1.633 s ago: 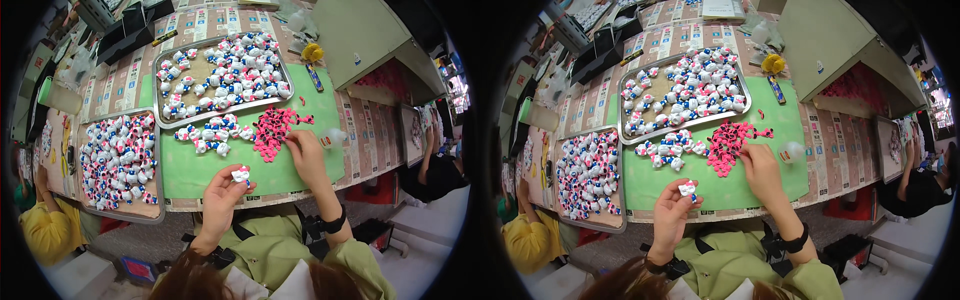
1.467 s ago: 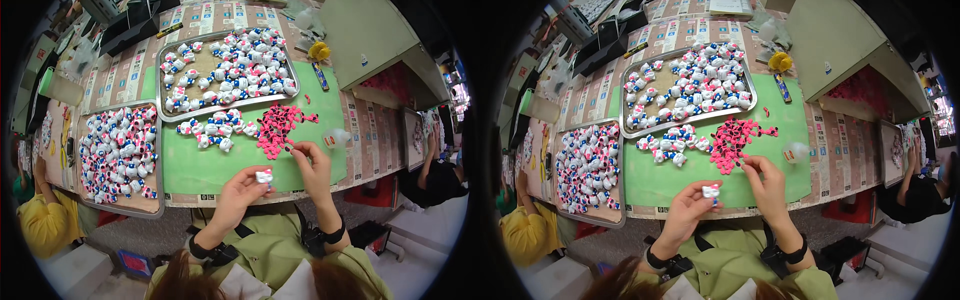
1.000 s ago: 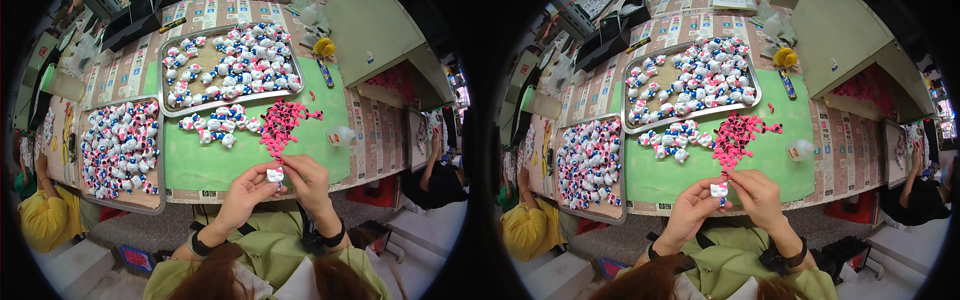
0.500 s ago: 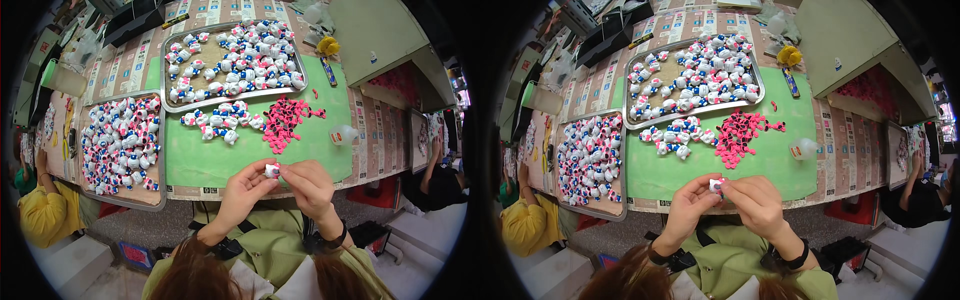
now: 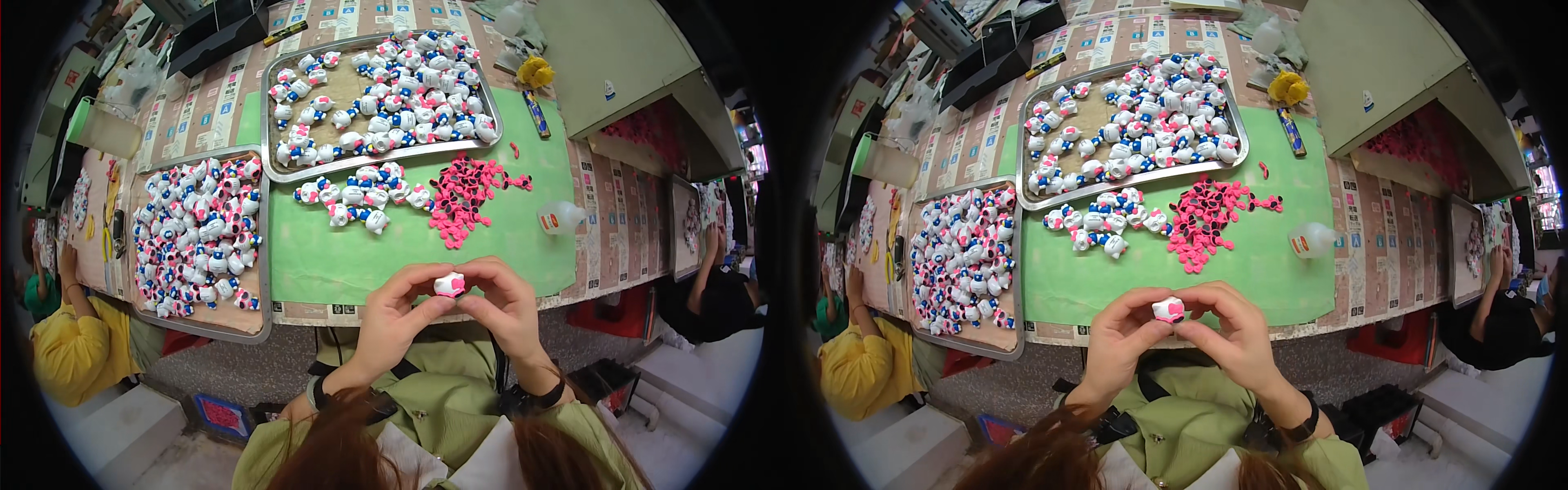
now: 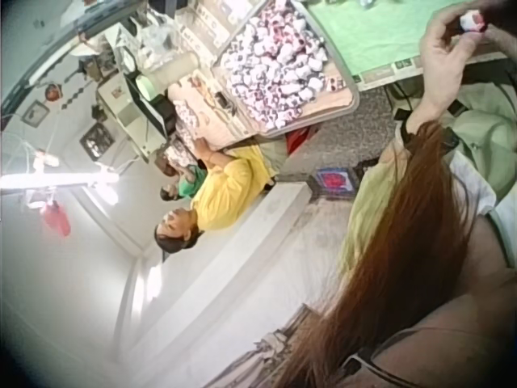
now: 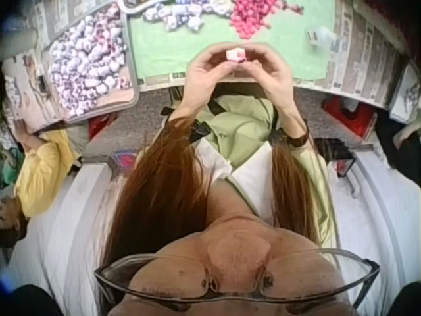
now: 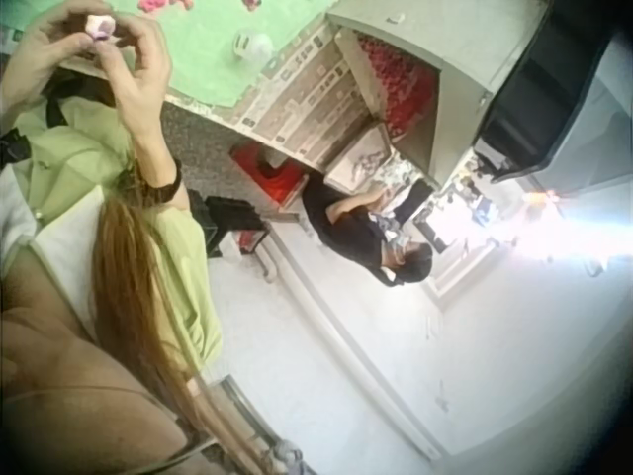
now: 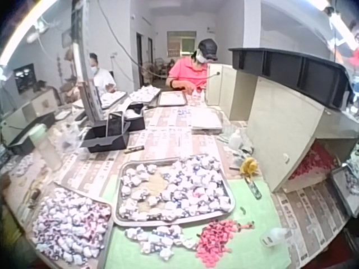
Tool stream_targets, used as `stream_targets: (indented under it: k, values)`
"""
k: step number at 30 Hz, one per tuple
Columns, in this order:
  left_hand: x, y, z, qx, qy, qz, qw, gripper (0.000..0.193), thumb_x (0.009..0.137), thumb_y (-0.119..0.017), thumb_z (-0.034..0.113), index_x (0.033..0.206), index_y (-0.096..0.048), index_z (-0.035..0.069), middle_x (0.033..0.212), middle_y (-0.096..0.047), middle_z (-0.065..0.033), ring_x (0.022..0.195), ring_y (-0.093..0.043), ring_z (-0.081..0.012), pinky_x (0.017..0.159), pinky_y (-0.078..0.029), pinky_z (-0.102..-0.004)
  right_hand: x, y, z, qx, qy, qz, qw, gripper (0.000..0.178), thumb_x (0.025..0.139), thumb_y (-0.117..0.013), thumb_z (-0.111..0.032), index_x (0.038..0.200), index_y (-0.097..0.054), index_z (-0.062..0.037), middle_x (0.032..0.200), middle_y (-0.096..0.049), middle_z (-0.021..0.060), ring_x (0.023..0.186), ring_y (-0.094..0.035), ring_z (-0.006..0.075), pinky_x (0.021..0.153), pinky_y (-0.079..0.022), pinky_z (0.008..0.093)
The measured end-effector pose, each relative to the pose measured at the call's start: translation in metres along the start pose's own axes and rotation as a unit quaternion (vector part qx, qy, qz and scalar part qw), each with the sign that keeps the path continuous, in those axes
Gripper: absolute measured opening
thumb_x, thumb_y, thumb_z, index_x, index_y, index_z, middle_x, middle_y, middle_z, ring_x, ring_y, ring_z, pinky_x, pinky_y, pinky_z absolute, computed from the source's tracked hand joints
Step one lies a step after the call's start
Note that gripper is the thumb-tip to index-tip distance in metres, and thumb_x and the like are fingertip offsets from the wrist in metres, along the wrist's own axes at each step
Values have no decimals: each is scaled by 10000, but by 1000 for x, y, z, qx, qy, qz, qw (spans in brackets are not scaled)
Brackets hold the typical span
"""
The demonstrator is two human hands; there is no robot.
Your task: The recorder applies glue to small white toy heads and attaches pink bow/ear components in a factory setting.
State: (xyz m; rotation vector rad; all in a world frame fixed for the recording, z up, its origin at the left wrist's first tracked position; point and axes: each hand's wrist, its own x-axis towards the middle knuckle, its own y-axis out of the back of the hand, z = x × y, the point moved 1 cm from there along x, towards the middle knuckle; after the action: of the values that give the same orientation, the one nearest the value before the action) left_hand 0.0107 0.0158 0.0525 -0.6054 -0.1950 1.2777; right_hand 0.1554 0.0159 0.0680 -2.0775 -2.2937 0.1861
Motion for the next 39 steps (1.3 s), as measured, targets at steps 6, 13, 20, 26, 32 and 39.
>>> stream_targets:
  k: [6,13,20,26,32,39]
  values:
    - [-4,0,4,119,-112,-20,986,243,718,-605,-29,958,-576,-2,983,-558,-120,897,-535,-176,777,-433,-266,-3,7,4,-44,86,-36,995,174,682,-613,56,854,-586,43,829,-570,123,744,-542,175,646,-424,255]
    - [-7,-4,10,213,-186,-12,959,236,692,-630,-21,925,-594,4,905,-592,-125,816,-573,-201,704,-465,-274,-8,5,8,-20,118,-33,992,159,671,-617,75,823,-578,50,808,-576,127,715,-541,178,605,-424,255]
    - [-8,-4,12,224,-183,-15,957,233,686,-633,-18,915,-596,4,901,-591,-129,821,-570,-202,705,-460,-272,-9,4,8,-5,121,-24,992,140,679,-611,79,811,-572,56,781,-568,121,699,-534,179,606,-417,252]
    - [-6,3,6,53,-87,-51,993,284,776,-534,-14,1058,-500,-15,1012,-537,-108,910,-522,-153,759,-440,-264,-5,0,6,-65,142,-32,987,267,638,-657,14,892,-575,18,833,-538,111,758,-509,202,643,-405,291]
    - [-3,4,6,-153,47,-62,985,312,859,-424,45,1161,-386,-26,1021,-498,-74,924,-485,-104,781,-415,-242,-5,-14,-3,-355,277,28,892,418,556,-680,1,958,-571,-30,857,-470,67,785,-451,233,655,-389,317]
    - [-4,2,1,-223,58,-82,970,293,875,-418,94,1140,-366,-22,1010,-488,-58,912,-476,-93,783,-399,-224,-6,-22,-13,-414,313,40,854,368,550,-672,13,906,-576,-3,791,-485,64,722,-461,228,601,-396,315]
